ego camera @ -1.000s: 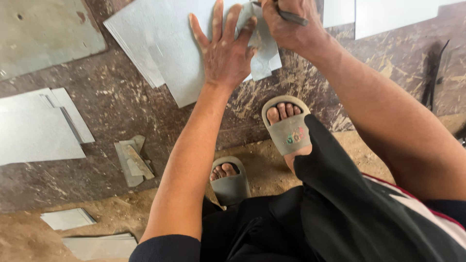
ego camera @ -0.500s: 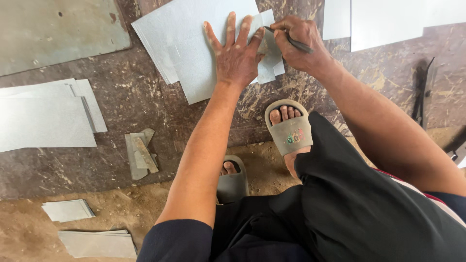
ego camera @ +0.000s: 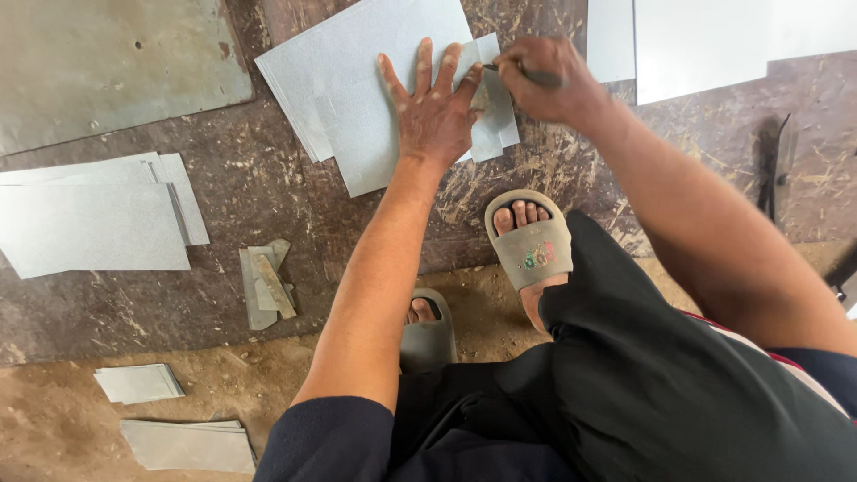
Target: The person sorts small metal sheet offcuts into a basket on the workbench, then lays flat metal sheets on the bench and traces pattern outlines onto them with a handheld scribe, repositioning and stacking the sheets as they work.
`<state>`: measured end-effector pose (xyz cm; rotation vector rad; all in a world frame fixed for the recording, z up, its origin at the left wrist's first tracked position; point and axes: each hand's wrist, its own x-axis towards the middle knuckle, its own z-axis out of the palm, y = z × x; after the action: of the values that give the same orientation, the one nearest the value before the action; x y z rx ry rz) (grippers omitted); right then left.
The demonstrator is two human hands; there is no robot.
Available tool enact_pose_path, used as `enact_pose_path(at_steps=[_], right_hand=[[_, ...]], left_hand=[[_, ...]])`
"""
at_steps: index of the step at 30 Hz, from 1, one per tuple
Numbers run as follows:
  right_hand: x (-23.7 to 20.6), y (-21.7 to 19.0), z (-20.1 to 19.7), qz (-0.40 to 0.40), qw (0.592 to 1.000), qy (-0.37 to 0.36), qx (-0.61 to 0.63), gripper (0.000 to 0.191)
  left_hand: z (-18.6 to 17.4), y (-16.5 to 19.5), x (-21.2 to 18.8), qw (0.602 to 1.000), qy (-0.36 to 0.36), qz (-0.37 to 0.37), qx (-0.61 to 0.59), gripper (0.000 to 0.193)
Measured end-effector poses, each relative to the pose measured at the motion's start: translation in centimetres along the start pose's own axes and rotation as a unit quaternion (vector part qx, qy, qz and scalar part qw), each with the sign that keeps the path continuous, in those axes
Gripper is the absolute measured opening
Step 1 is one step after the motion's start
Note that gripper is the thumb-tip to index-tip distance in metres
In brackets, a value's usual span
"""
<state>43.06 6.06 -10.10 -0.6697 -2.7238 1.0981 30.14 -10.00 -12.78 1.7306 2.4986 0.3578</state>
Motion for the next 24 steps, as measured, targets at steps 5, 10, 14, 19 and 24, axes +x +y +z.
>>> enact_pose_path(at_steps=[5, 10, 14, 19, 24], right_hand=[[1.3, 2.0, 0.3, -0.005, 0.999, -0.016, -0.047, 0.023], [-1.4, 4.0, 0.8, -0.028, 0.999, -0.003, 0.041, 0.018], [-1.9, 3.9, 0.2, -0.106, 0.99, 0.049, 0.079, 0.019], [-2.3, 3.3, -1.1, 0.03, 0.999, -0.001, 0.032, 0.021], [-2.6, 2.7, -1.9, 0.004, 0.999, 0.026, 0.02, 0.019]], left_hand=[[0.8, -0.2, -0.3, 1.0, 0.01, 0.022, 0.016, 0.055], [1.4, -0.2, -0.7, 1.0, 0.003, 0.006, 0.0, 0.054], [0.8, 0.1, -0.7, 1.0, -0.011, -0.014, 0.009, 0.053], [-0.6, 0.7, -0.2, 1.0, -0.02, -0.02, 0.012, 0.053], [-2.9, 1.3, 0.2, 0.997, -0.07, -0.038, 0.024, 0.053]])
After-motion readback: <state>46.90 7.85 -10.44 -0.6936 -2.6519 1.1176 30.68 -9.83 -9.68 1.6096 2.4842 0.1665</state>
